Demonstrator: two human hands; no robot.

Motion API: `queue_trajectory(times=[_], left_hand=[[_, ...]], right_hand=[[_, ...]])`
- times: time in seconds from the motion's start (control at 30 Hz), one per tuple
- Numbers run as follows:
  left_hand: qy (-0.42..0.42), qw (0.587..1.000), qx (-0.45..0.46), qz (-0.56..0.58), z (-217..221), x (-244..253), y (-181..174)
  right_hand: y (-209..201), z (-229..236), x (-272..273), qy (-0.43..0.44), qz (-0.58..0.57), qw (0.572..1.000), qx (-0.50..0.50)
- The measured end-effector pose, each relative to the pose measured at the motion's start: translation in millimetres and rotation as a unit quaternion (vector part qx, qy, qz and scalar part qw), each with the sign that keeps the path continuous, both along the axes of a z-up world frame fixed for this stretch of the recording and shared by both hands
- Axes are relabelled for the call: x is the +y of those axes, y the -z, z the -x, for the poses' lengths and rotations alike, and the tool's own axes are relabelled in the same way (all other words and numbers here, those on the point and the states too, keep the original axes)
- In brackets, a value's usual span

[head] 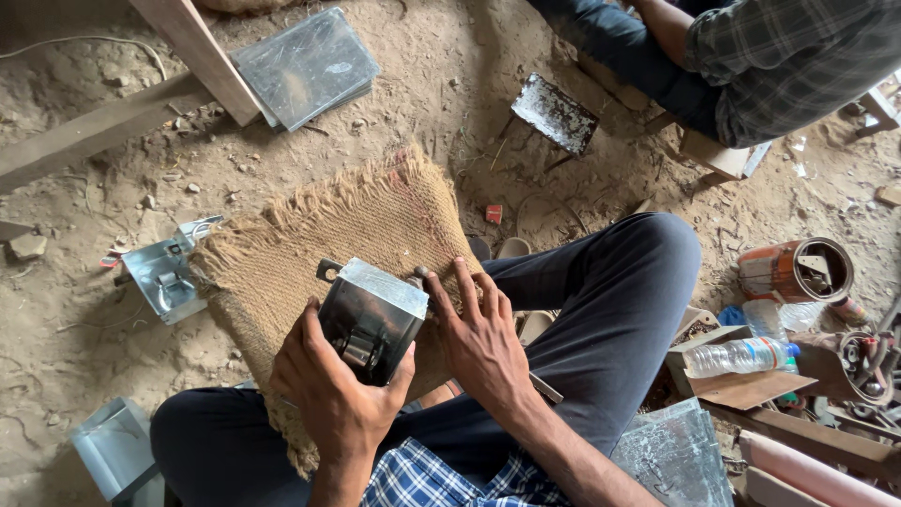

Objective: The person sits on the ground and uses a hammer to flatten and shape a rectangular metal box. They repeatedly strike the box, flip it, and adjust its position on a burlap mat. The person also handles a metal ring and other metal pieces during the process.

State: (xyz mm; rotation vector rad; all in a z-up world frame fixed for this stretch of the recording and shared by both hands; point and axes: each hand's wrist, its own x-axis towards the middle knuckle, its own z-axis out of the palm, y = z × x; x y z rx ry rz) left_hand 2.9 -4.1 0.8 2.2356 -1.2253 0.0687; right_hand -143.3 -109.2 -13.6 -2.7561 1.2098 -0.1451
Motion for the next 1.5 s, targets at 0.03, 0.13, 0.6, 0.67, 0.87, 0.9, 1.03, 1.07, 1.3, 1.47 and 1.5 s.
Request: queue_trajectory(times=[0.03, 0.13, 0.6, 0.67, 0.87, 0.9, 1.03, 1.07, 1.3, 1.47, 1.5], left_hand=[[0.0, 1.0, 0.001, 0.0, 0, 0, -1], [0.001, 1.0, 0.005, 0.0, 0, -1, -4], [-0.007, 1.0, -0.014, -0.017, 0, 1, 0], [0.0, 1.0, -0.004, -0.007, 1, 1, 0], [0.033, 0.991, 0.092, 0.094, 1, -4, -5], [0.042, 0.987, 0.113, 0.106, 0, -5, -6], [0.053, 0.984, 0.13, 0.112, -7, 8, -5], [0.062, 0.982, 0.141, 0.105, -8, 12, -5], [-0.133, 0.975, 0.162, 0.076, -23, 53, 6], [-0.158, 0.932, 0.301, 0.126, -16, 70, 20], [-0.167, 0.923, 0.323, 0.123, -14, 71, 22]], right_hand=[[-1, 0, 0, 0.0, 0.001, 1.0, 0.001], [-2, 0, 1, 0.0, 0.004, 1.0, -0.002], [5, 1, 1, 0.001, 0.006, 1.0, -0.025], [3, 1, 2, 0.002, 0.006, 1.0, 0.001], [-11, 1, 0, -0.027, 0.037, 0.997, 0.056], [-14, -1, -1, -0.036, 0.044, 0.996, 0.07], [-17, -5, 2, -0.021, 0.031, 0.997, 0.06], [-17, -4, 3, -0.027, 0.027, 0.999, 0.026], [-15, -3, 10, -0.038, 0.018, 0.999, -0.016], [-11, -3, 9, -0.052, 0.031, 0.998, -0.017], [-9, -2, 9, -0.054, 0.032, 0.998, -0.012]])
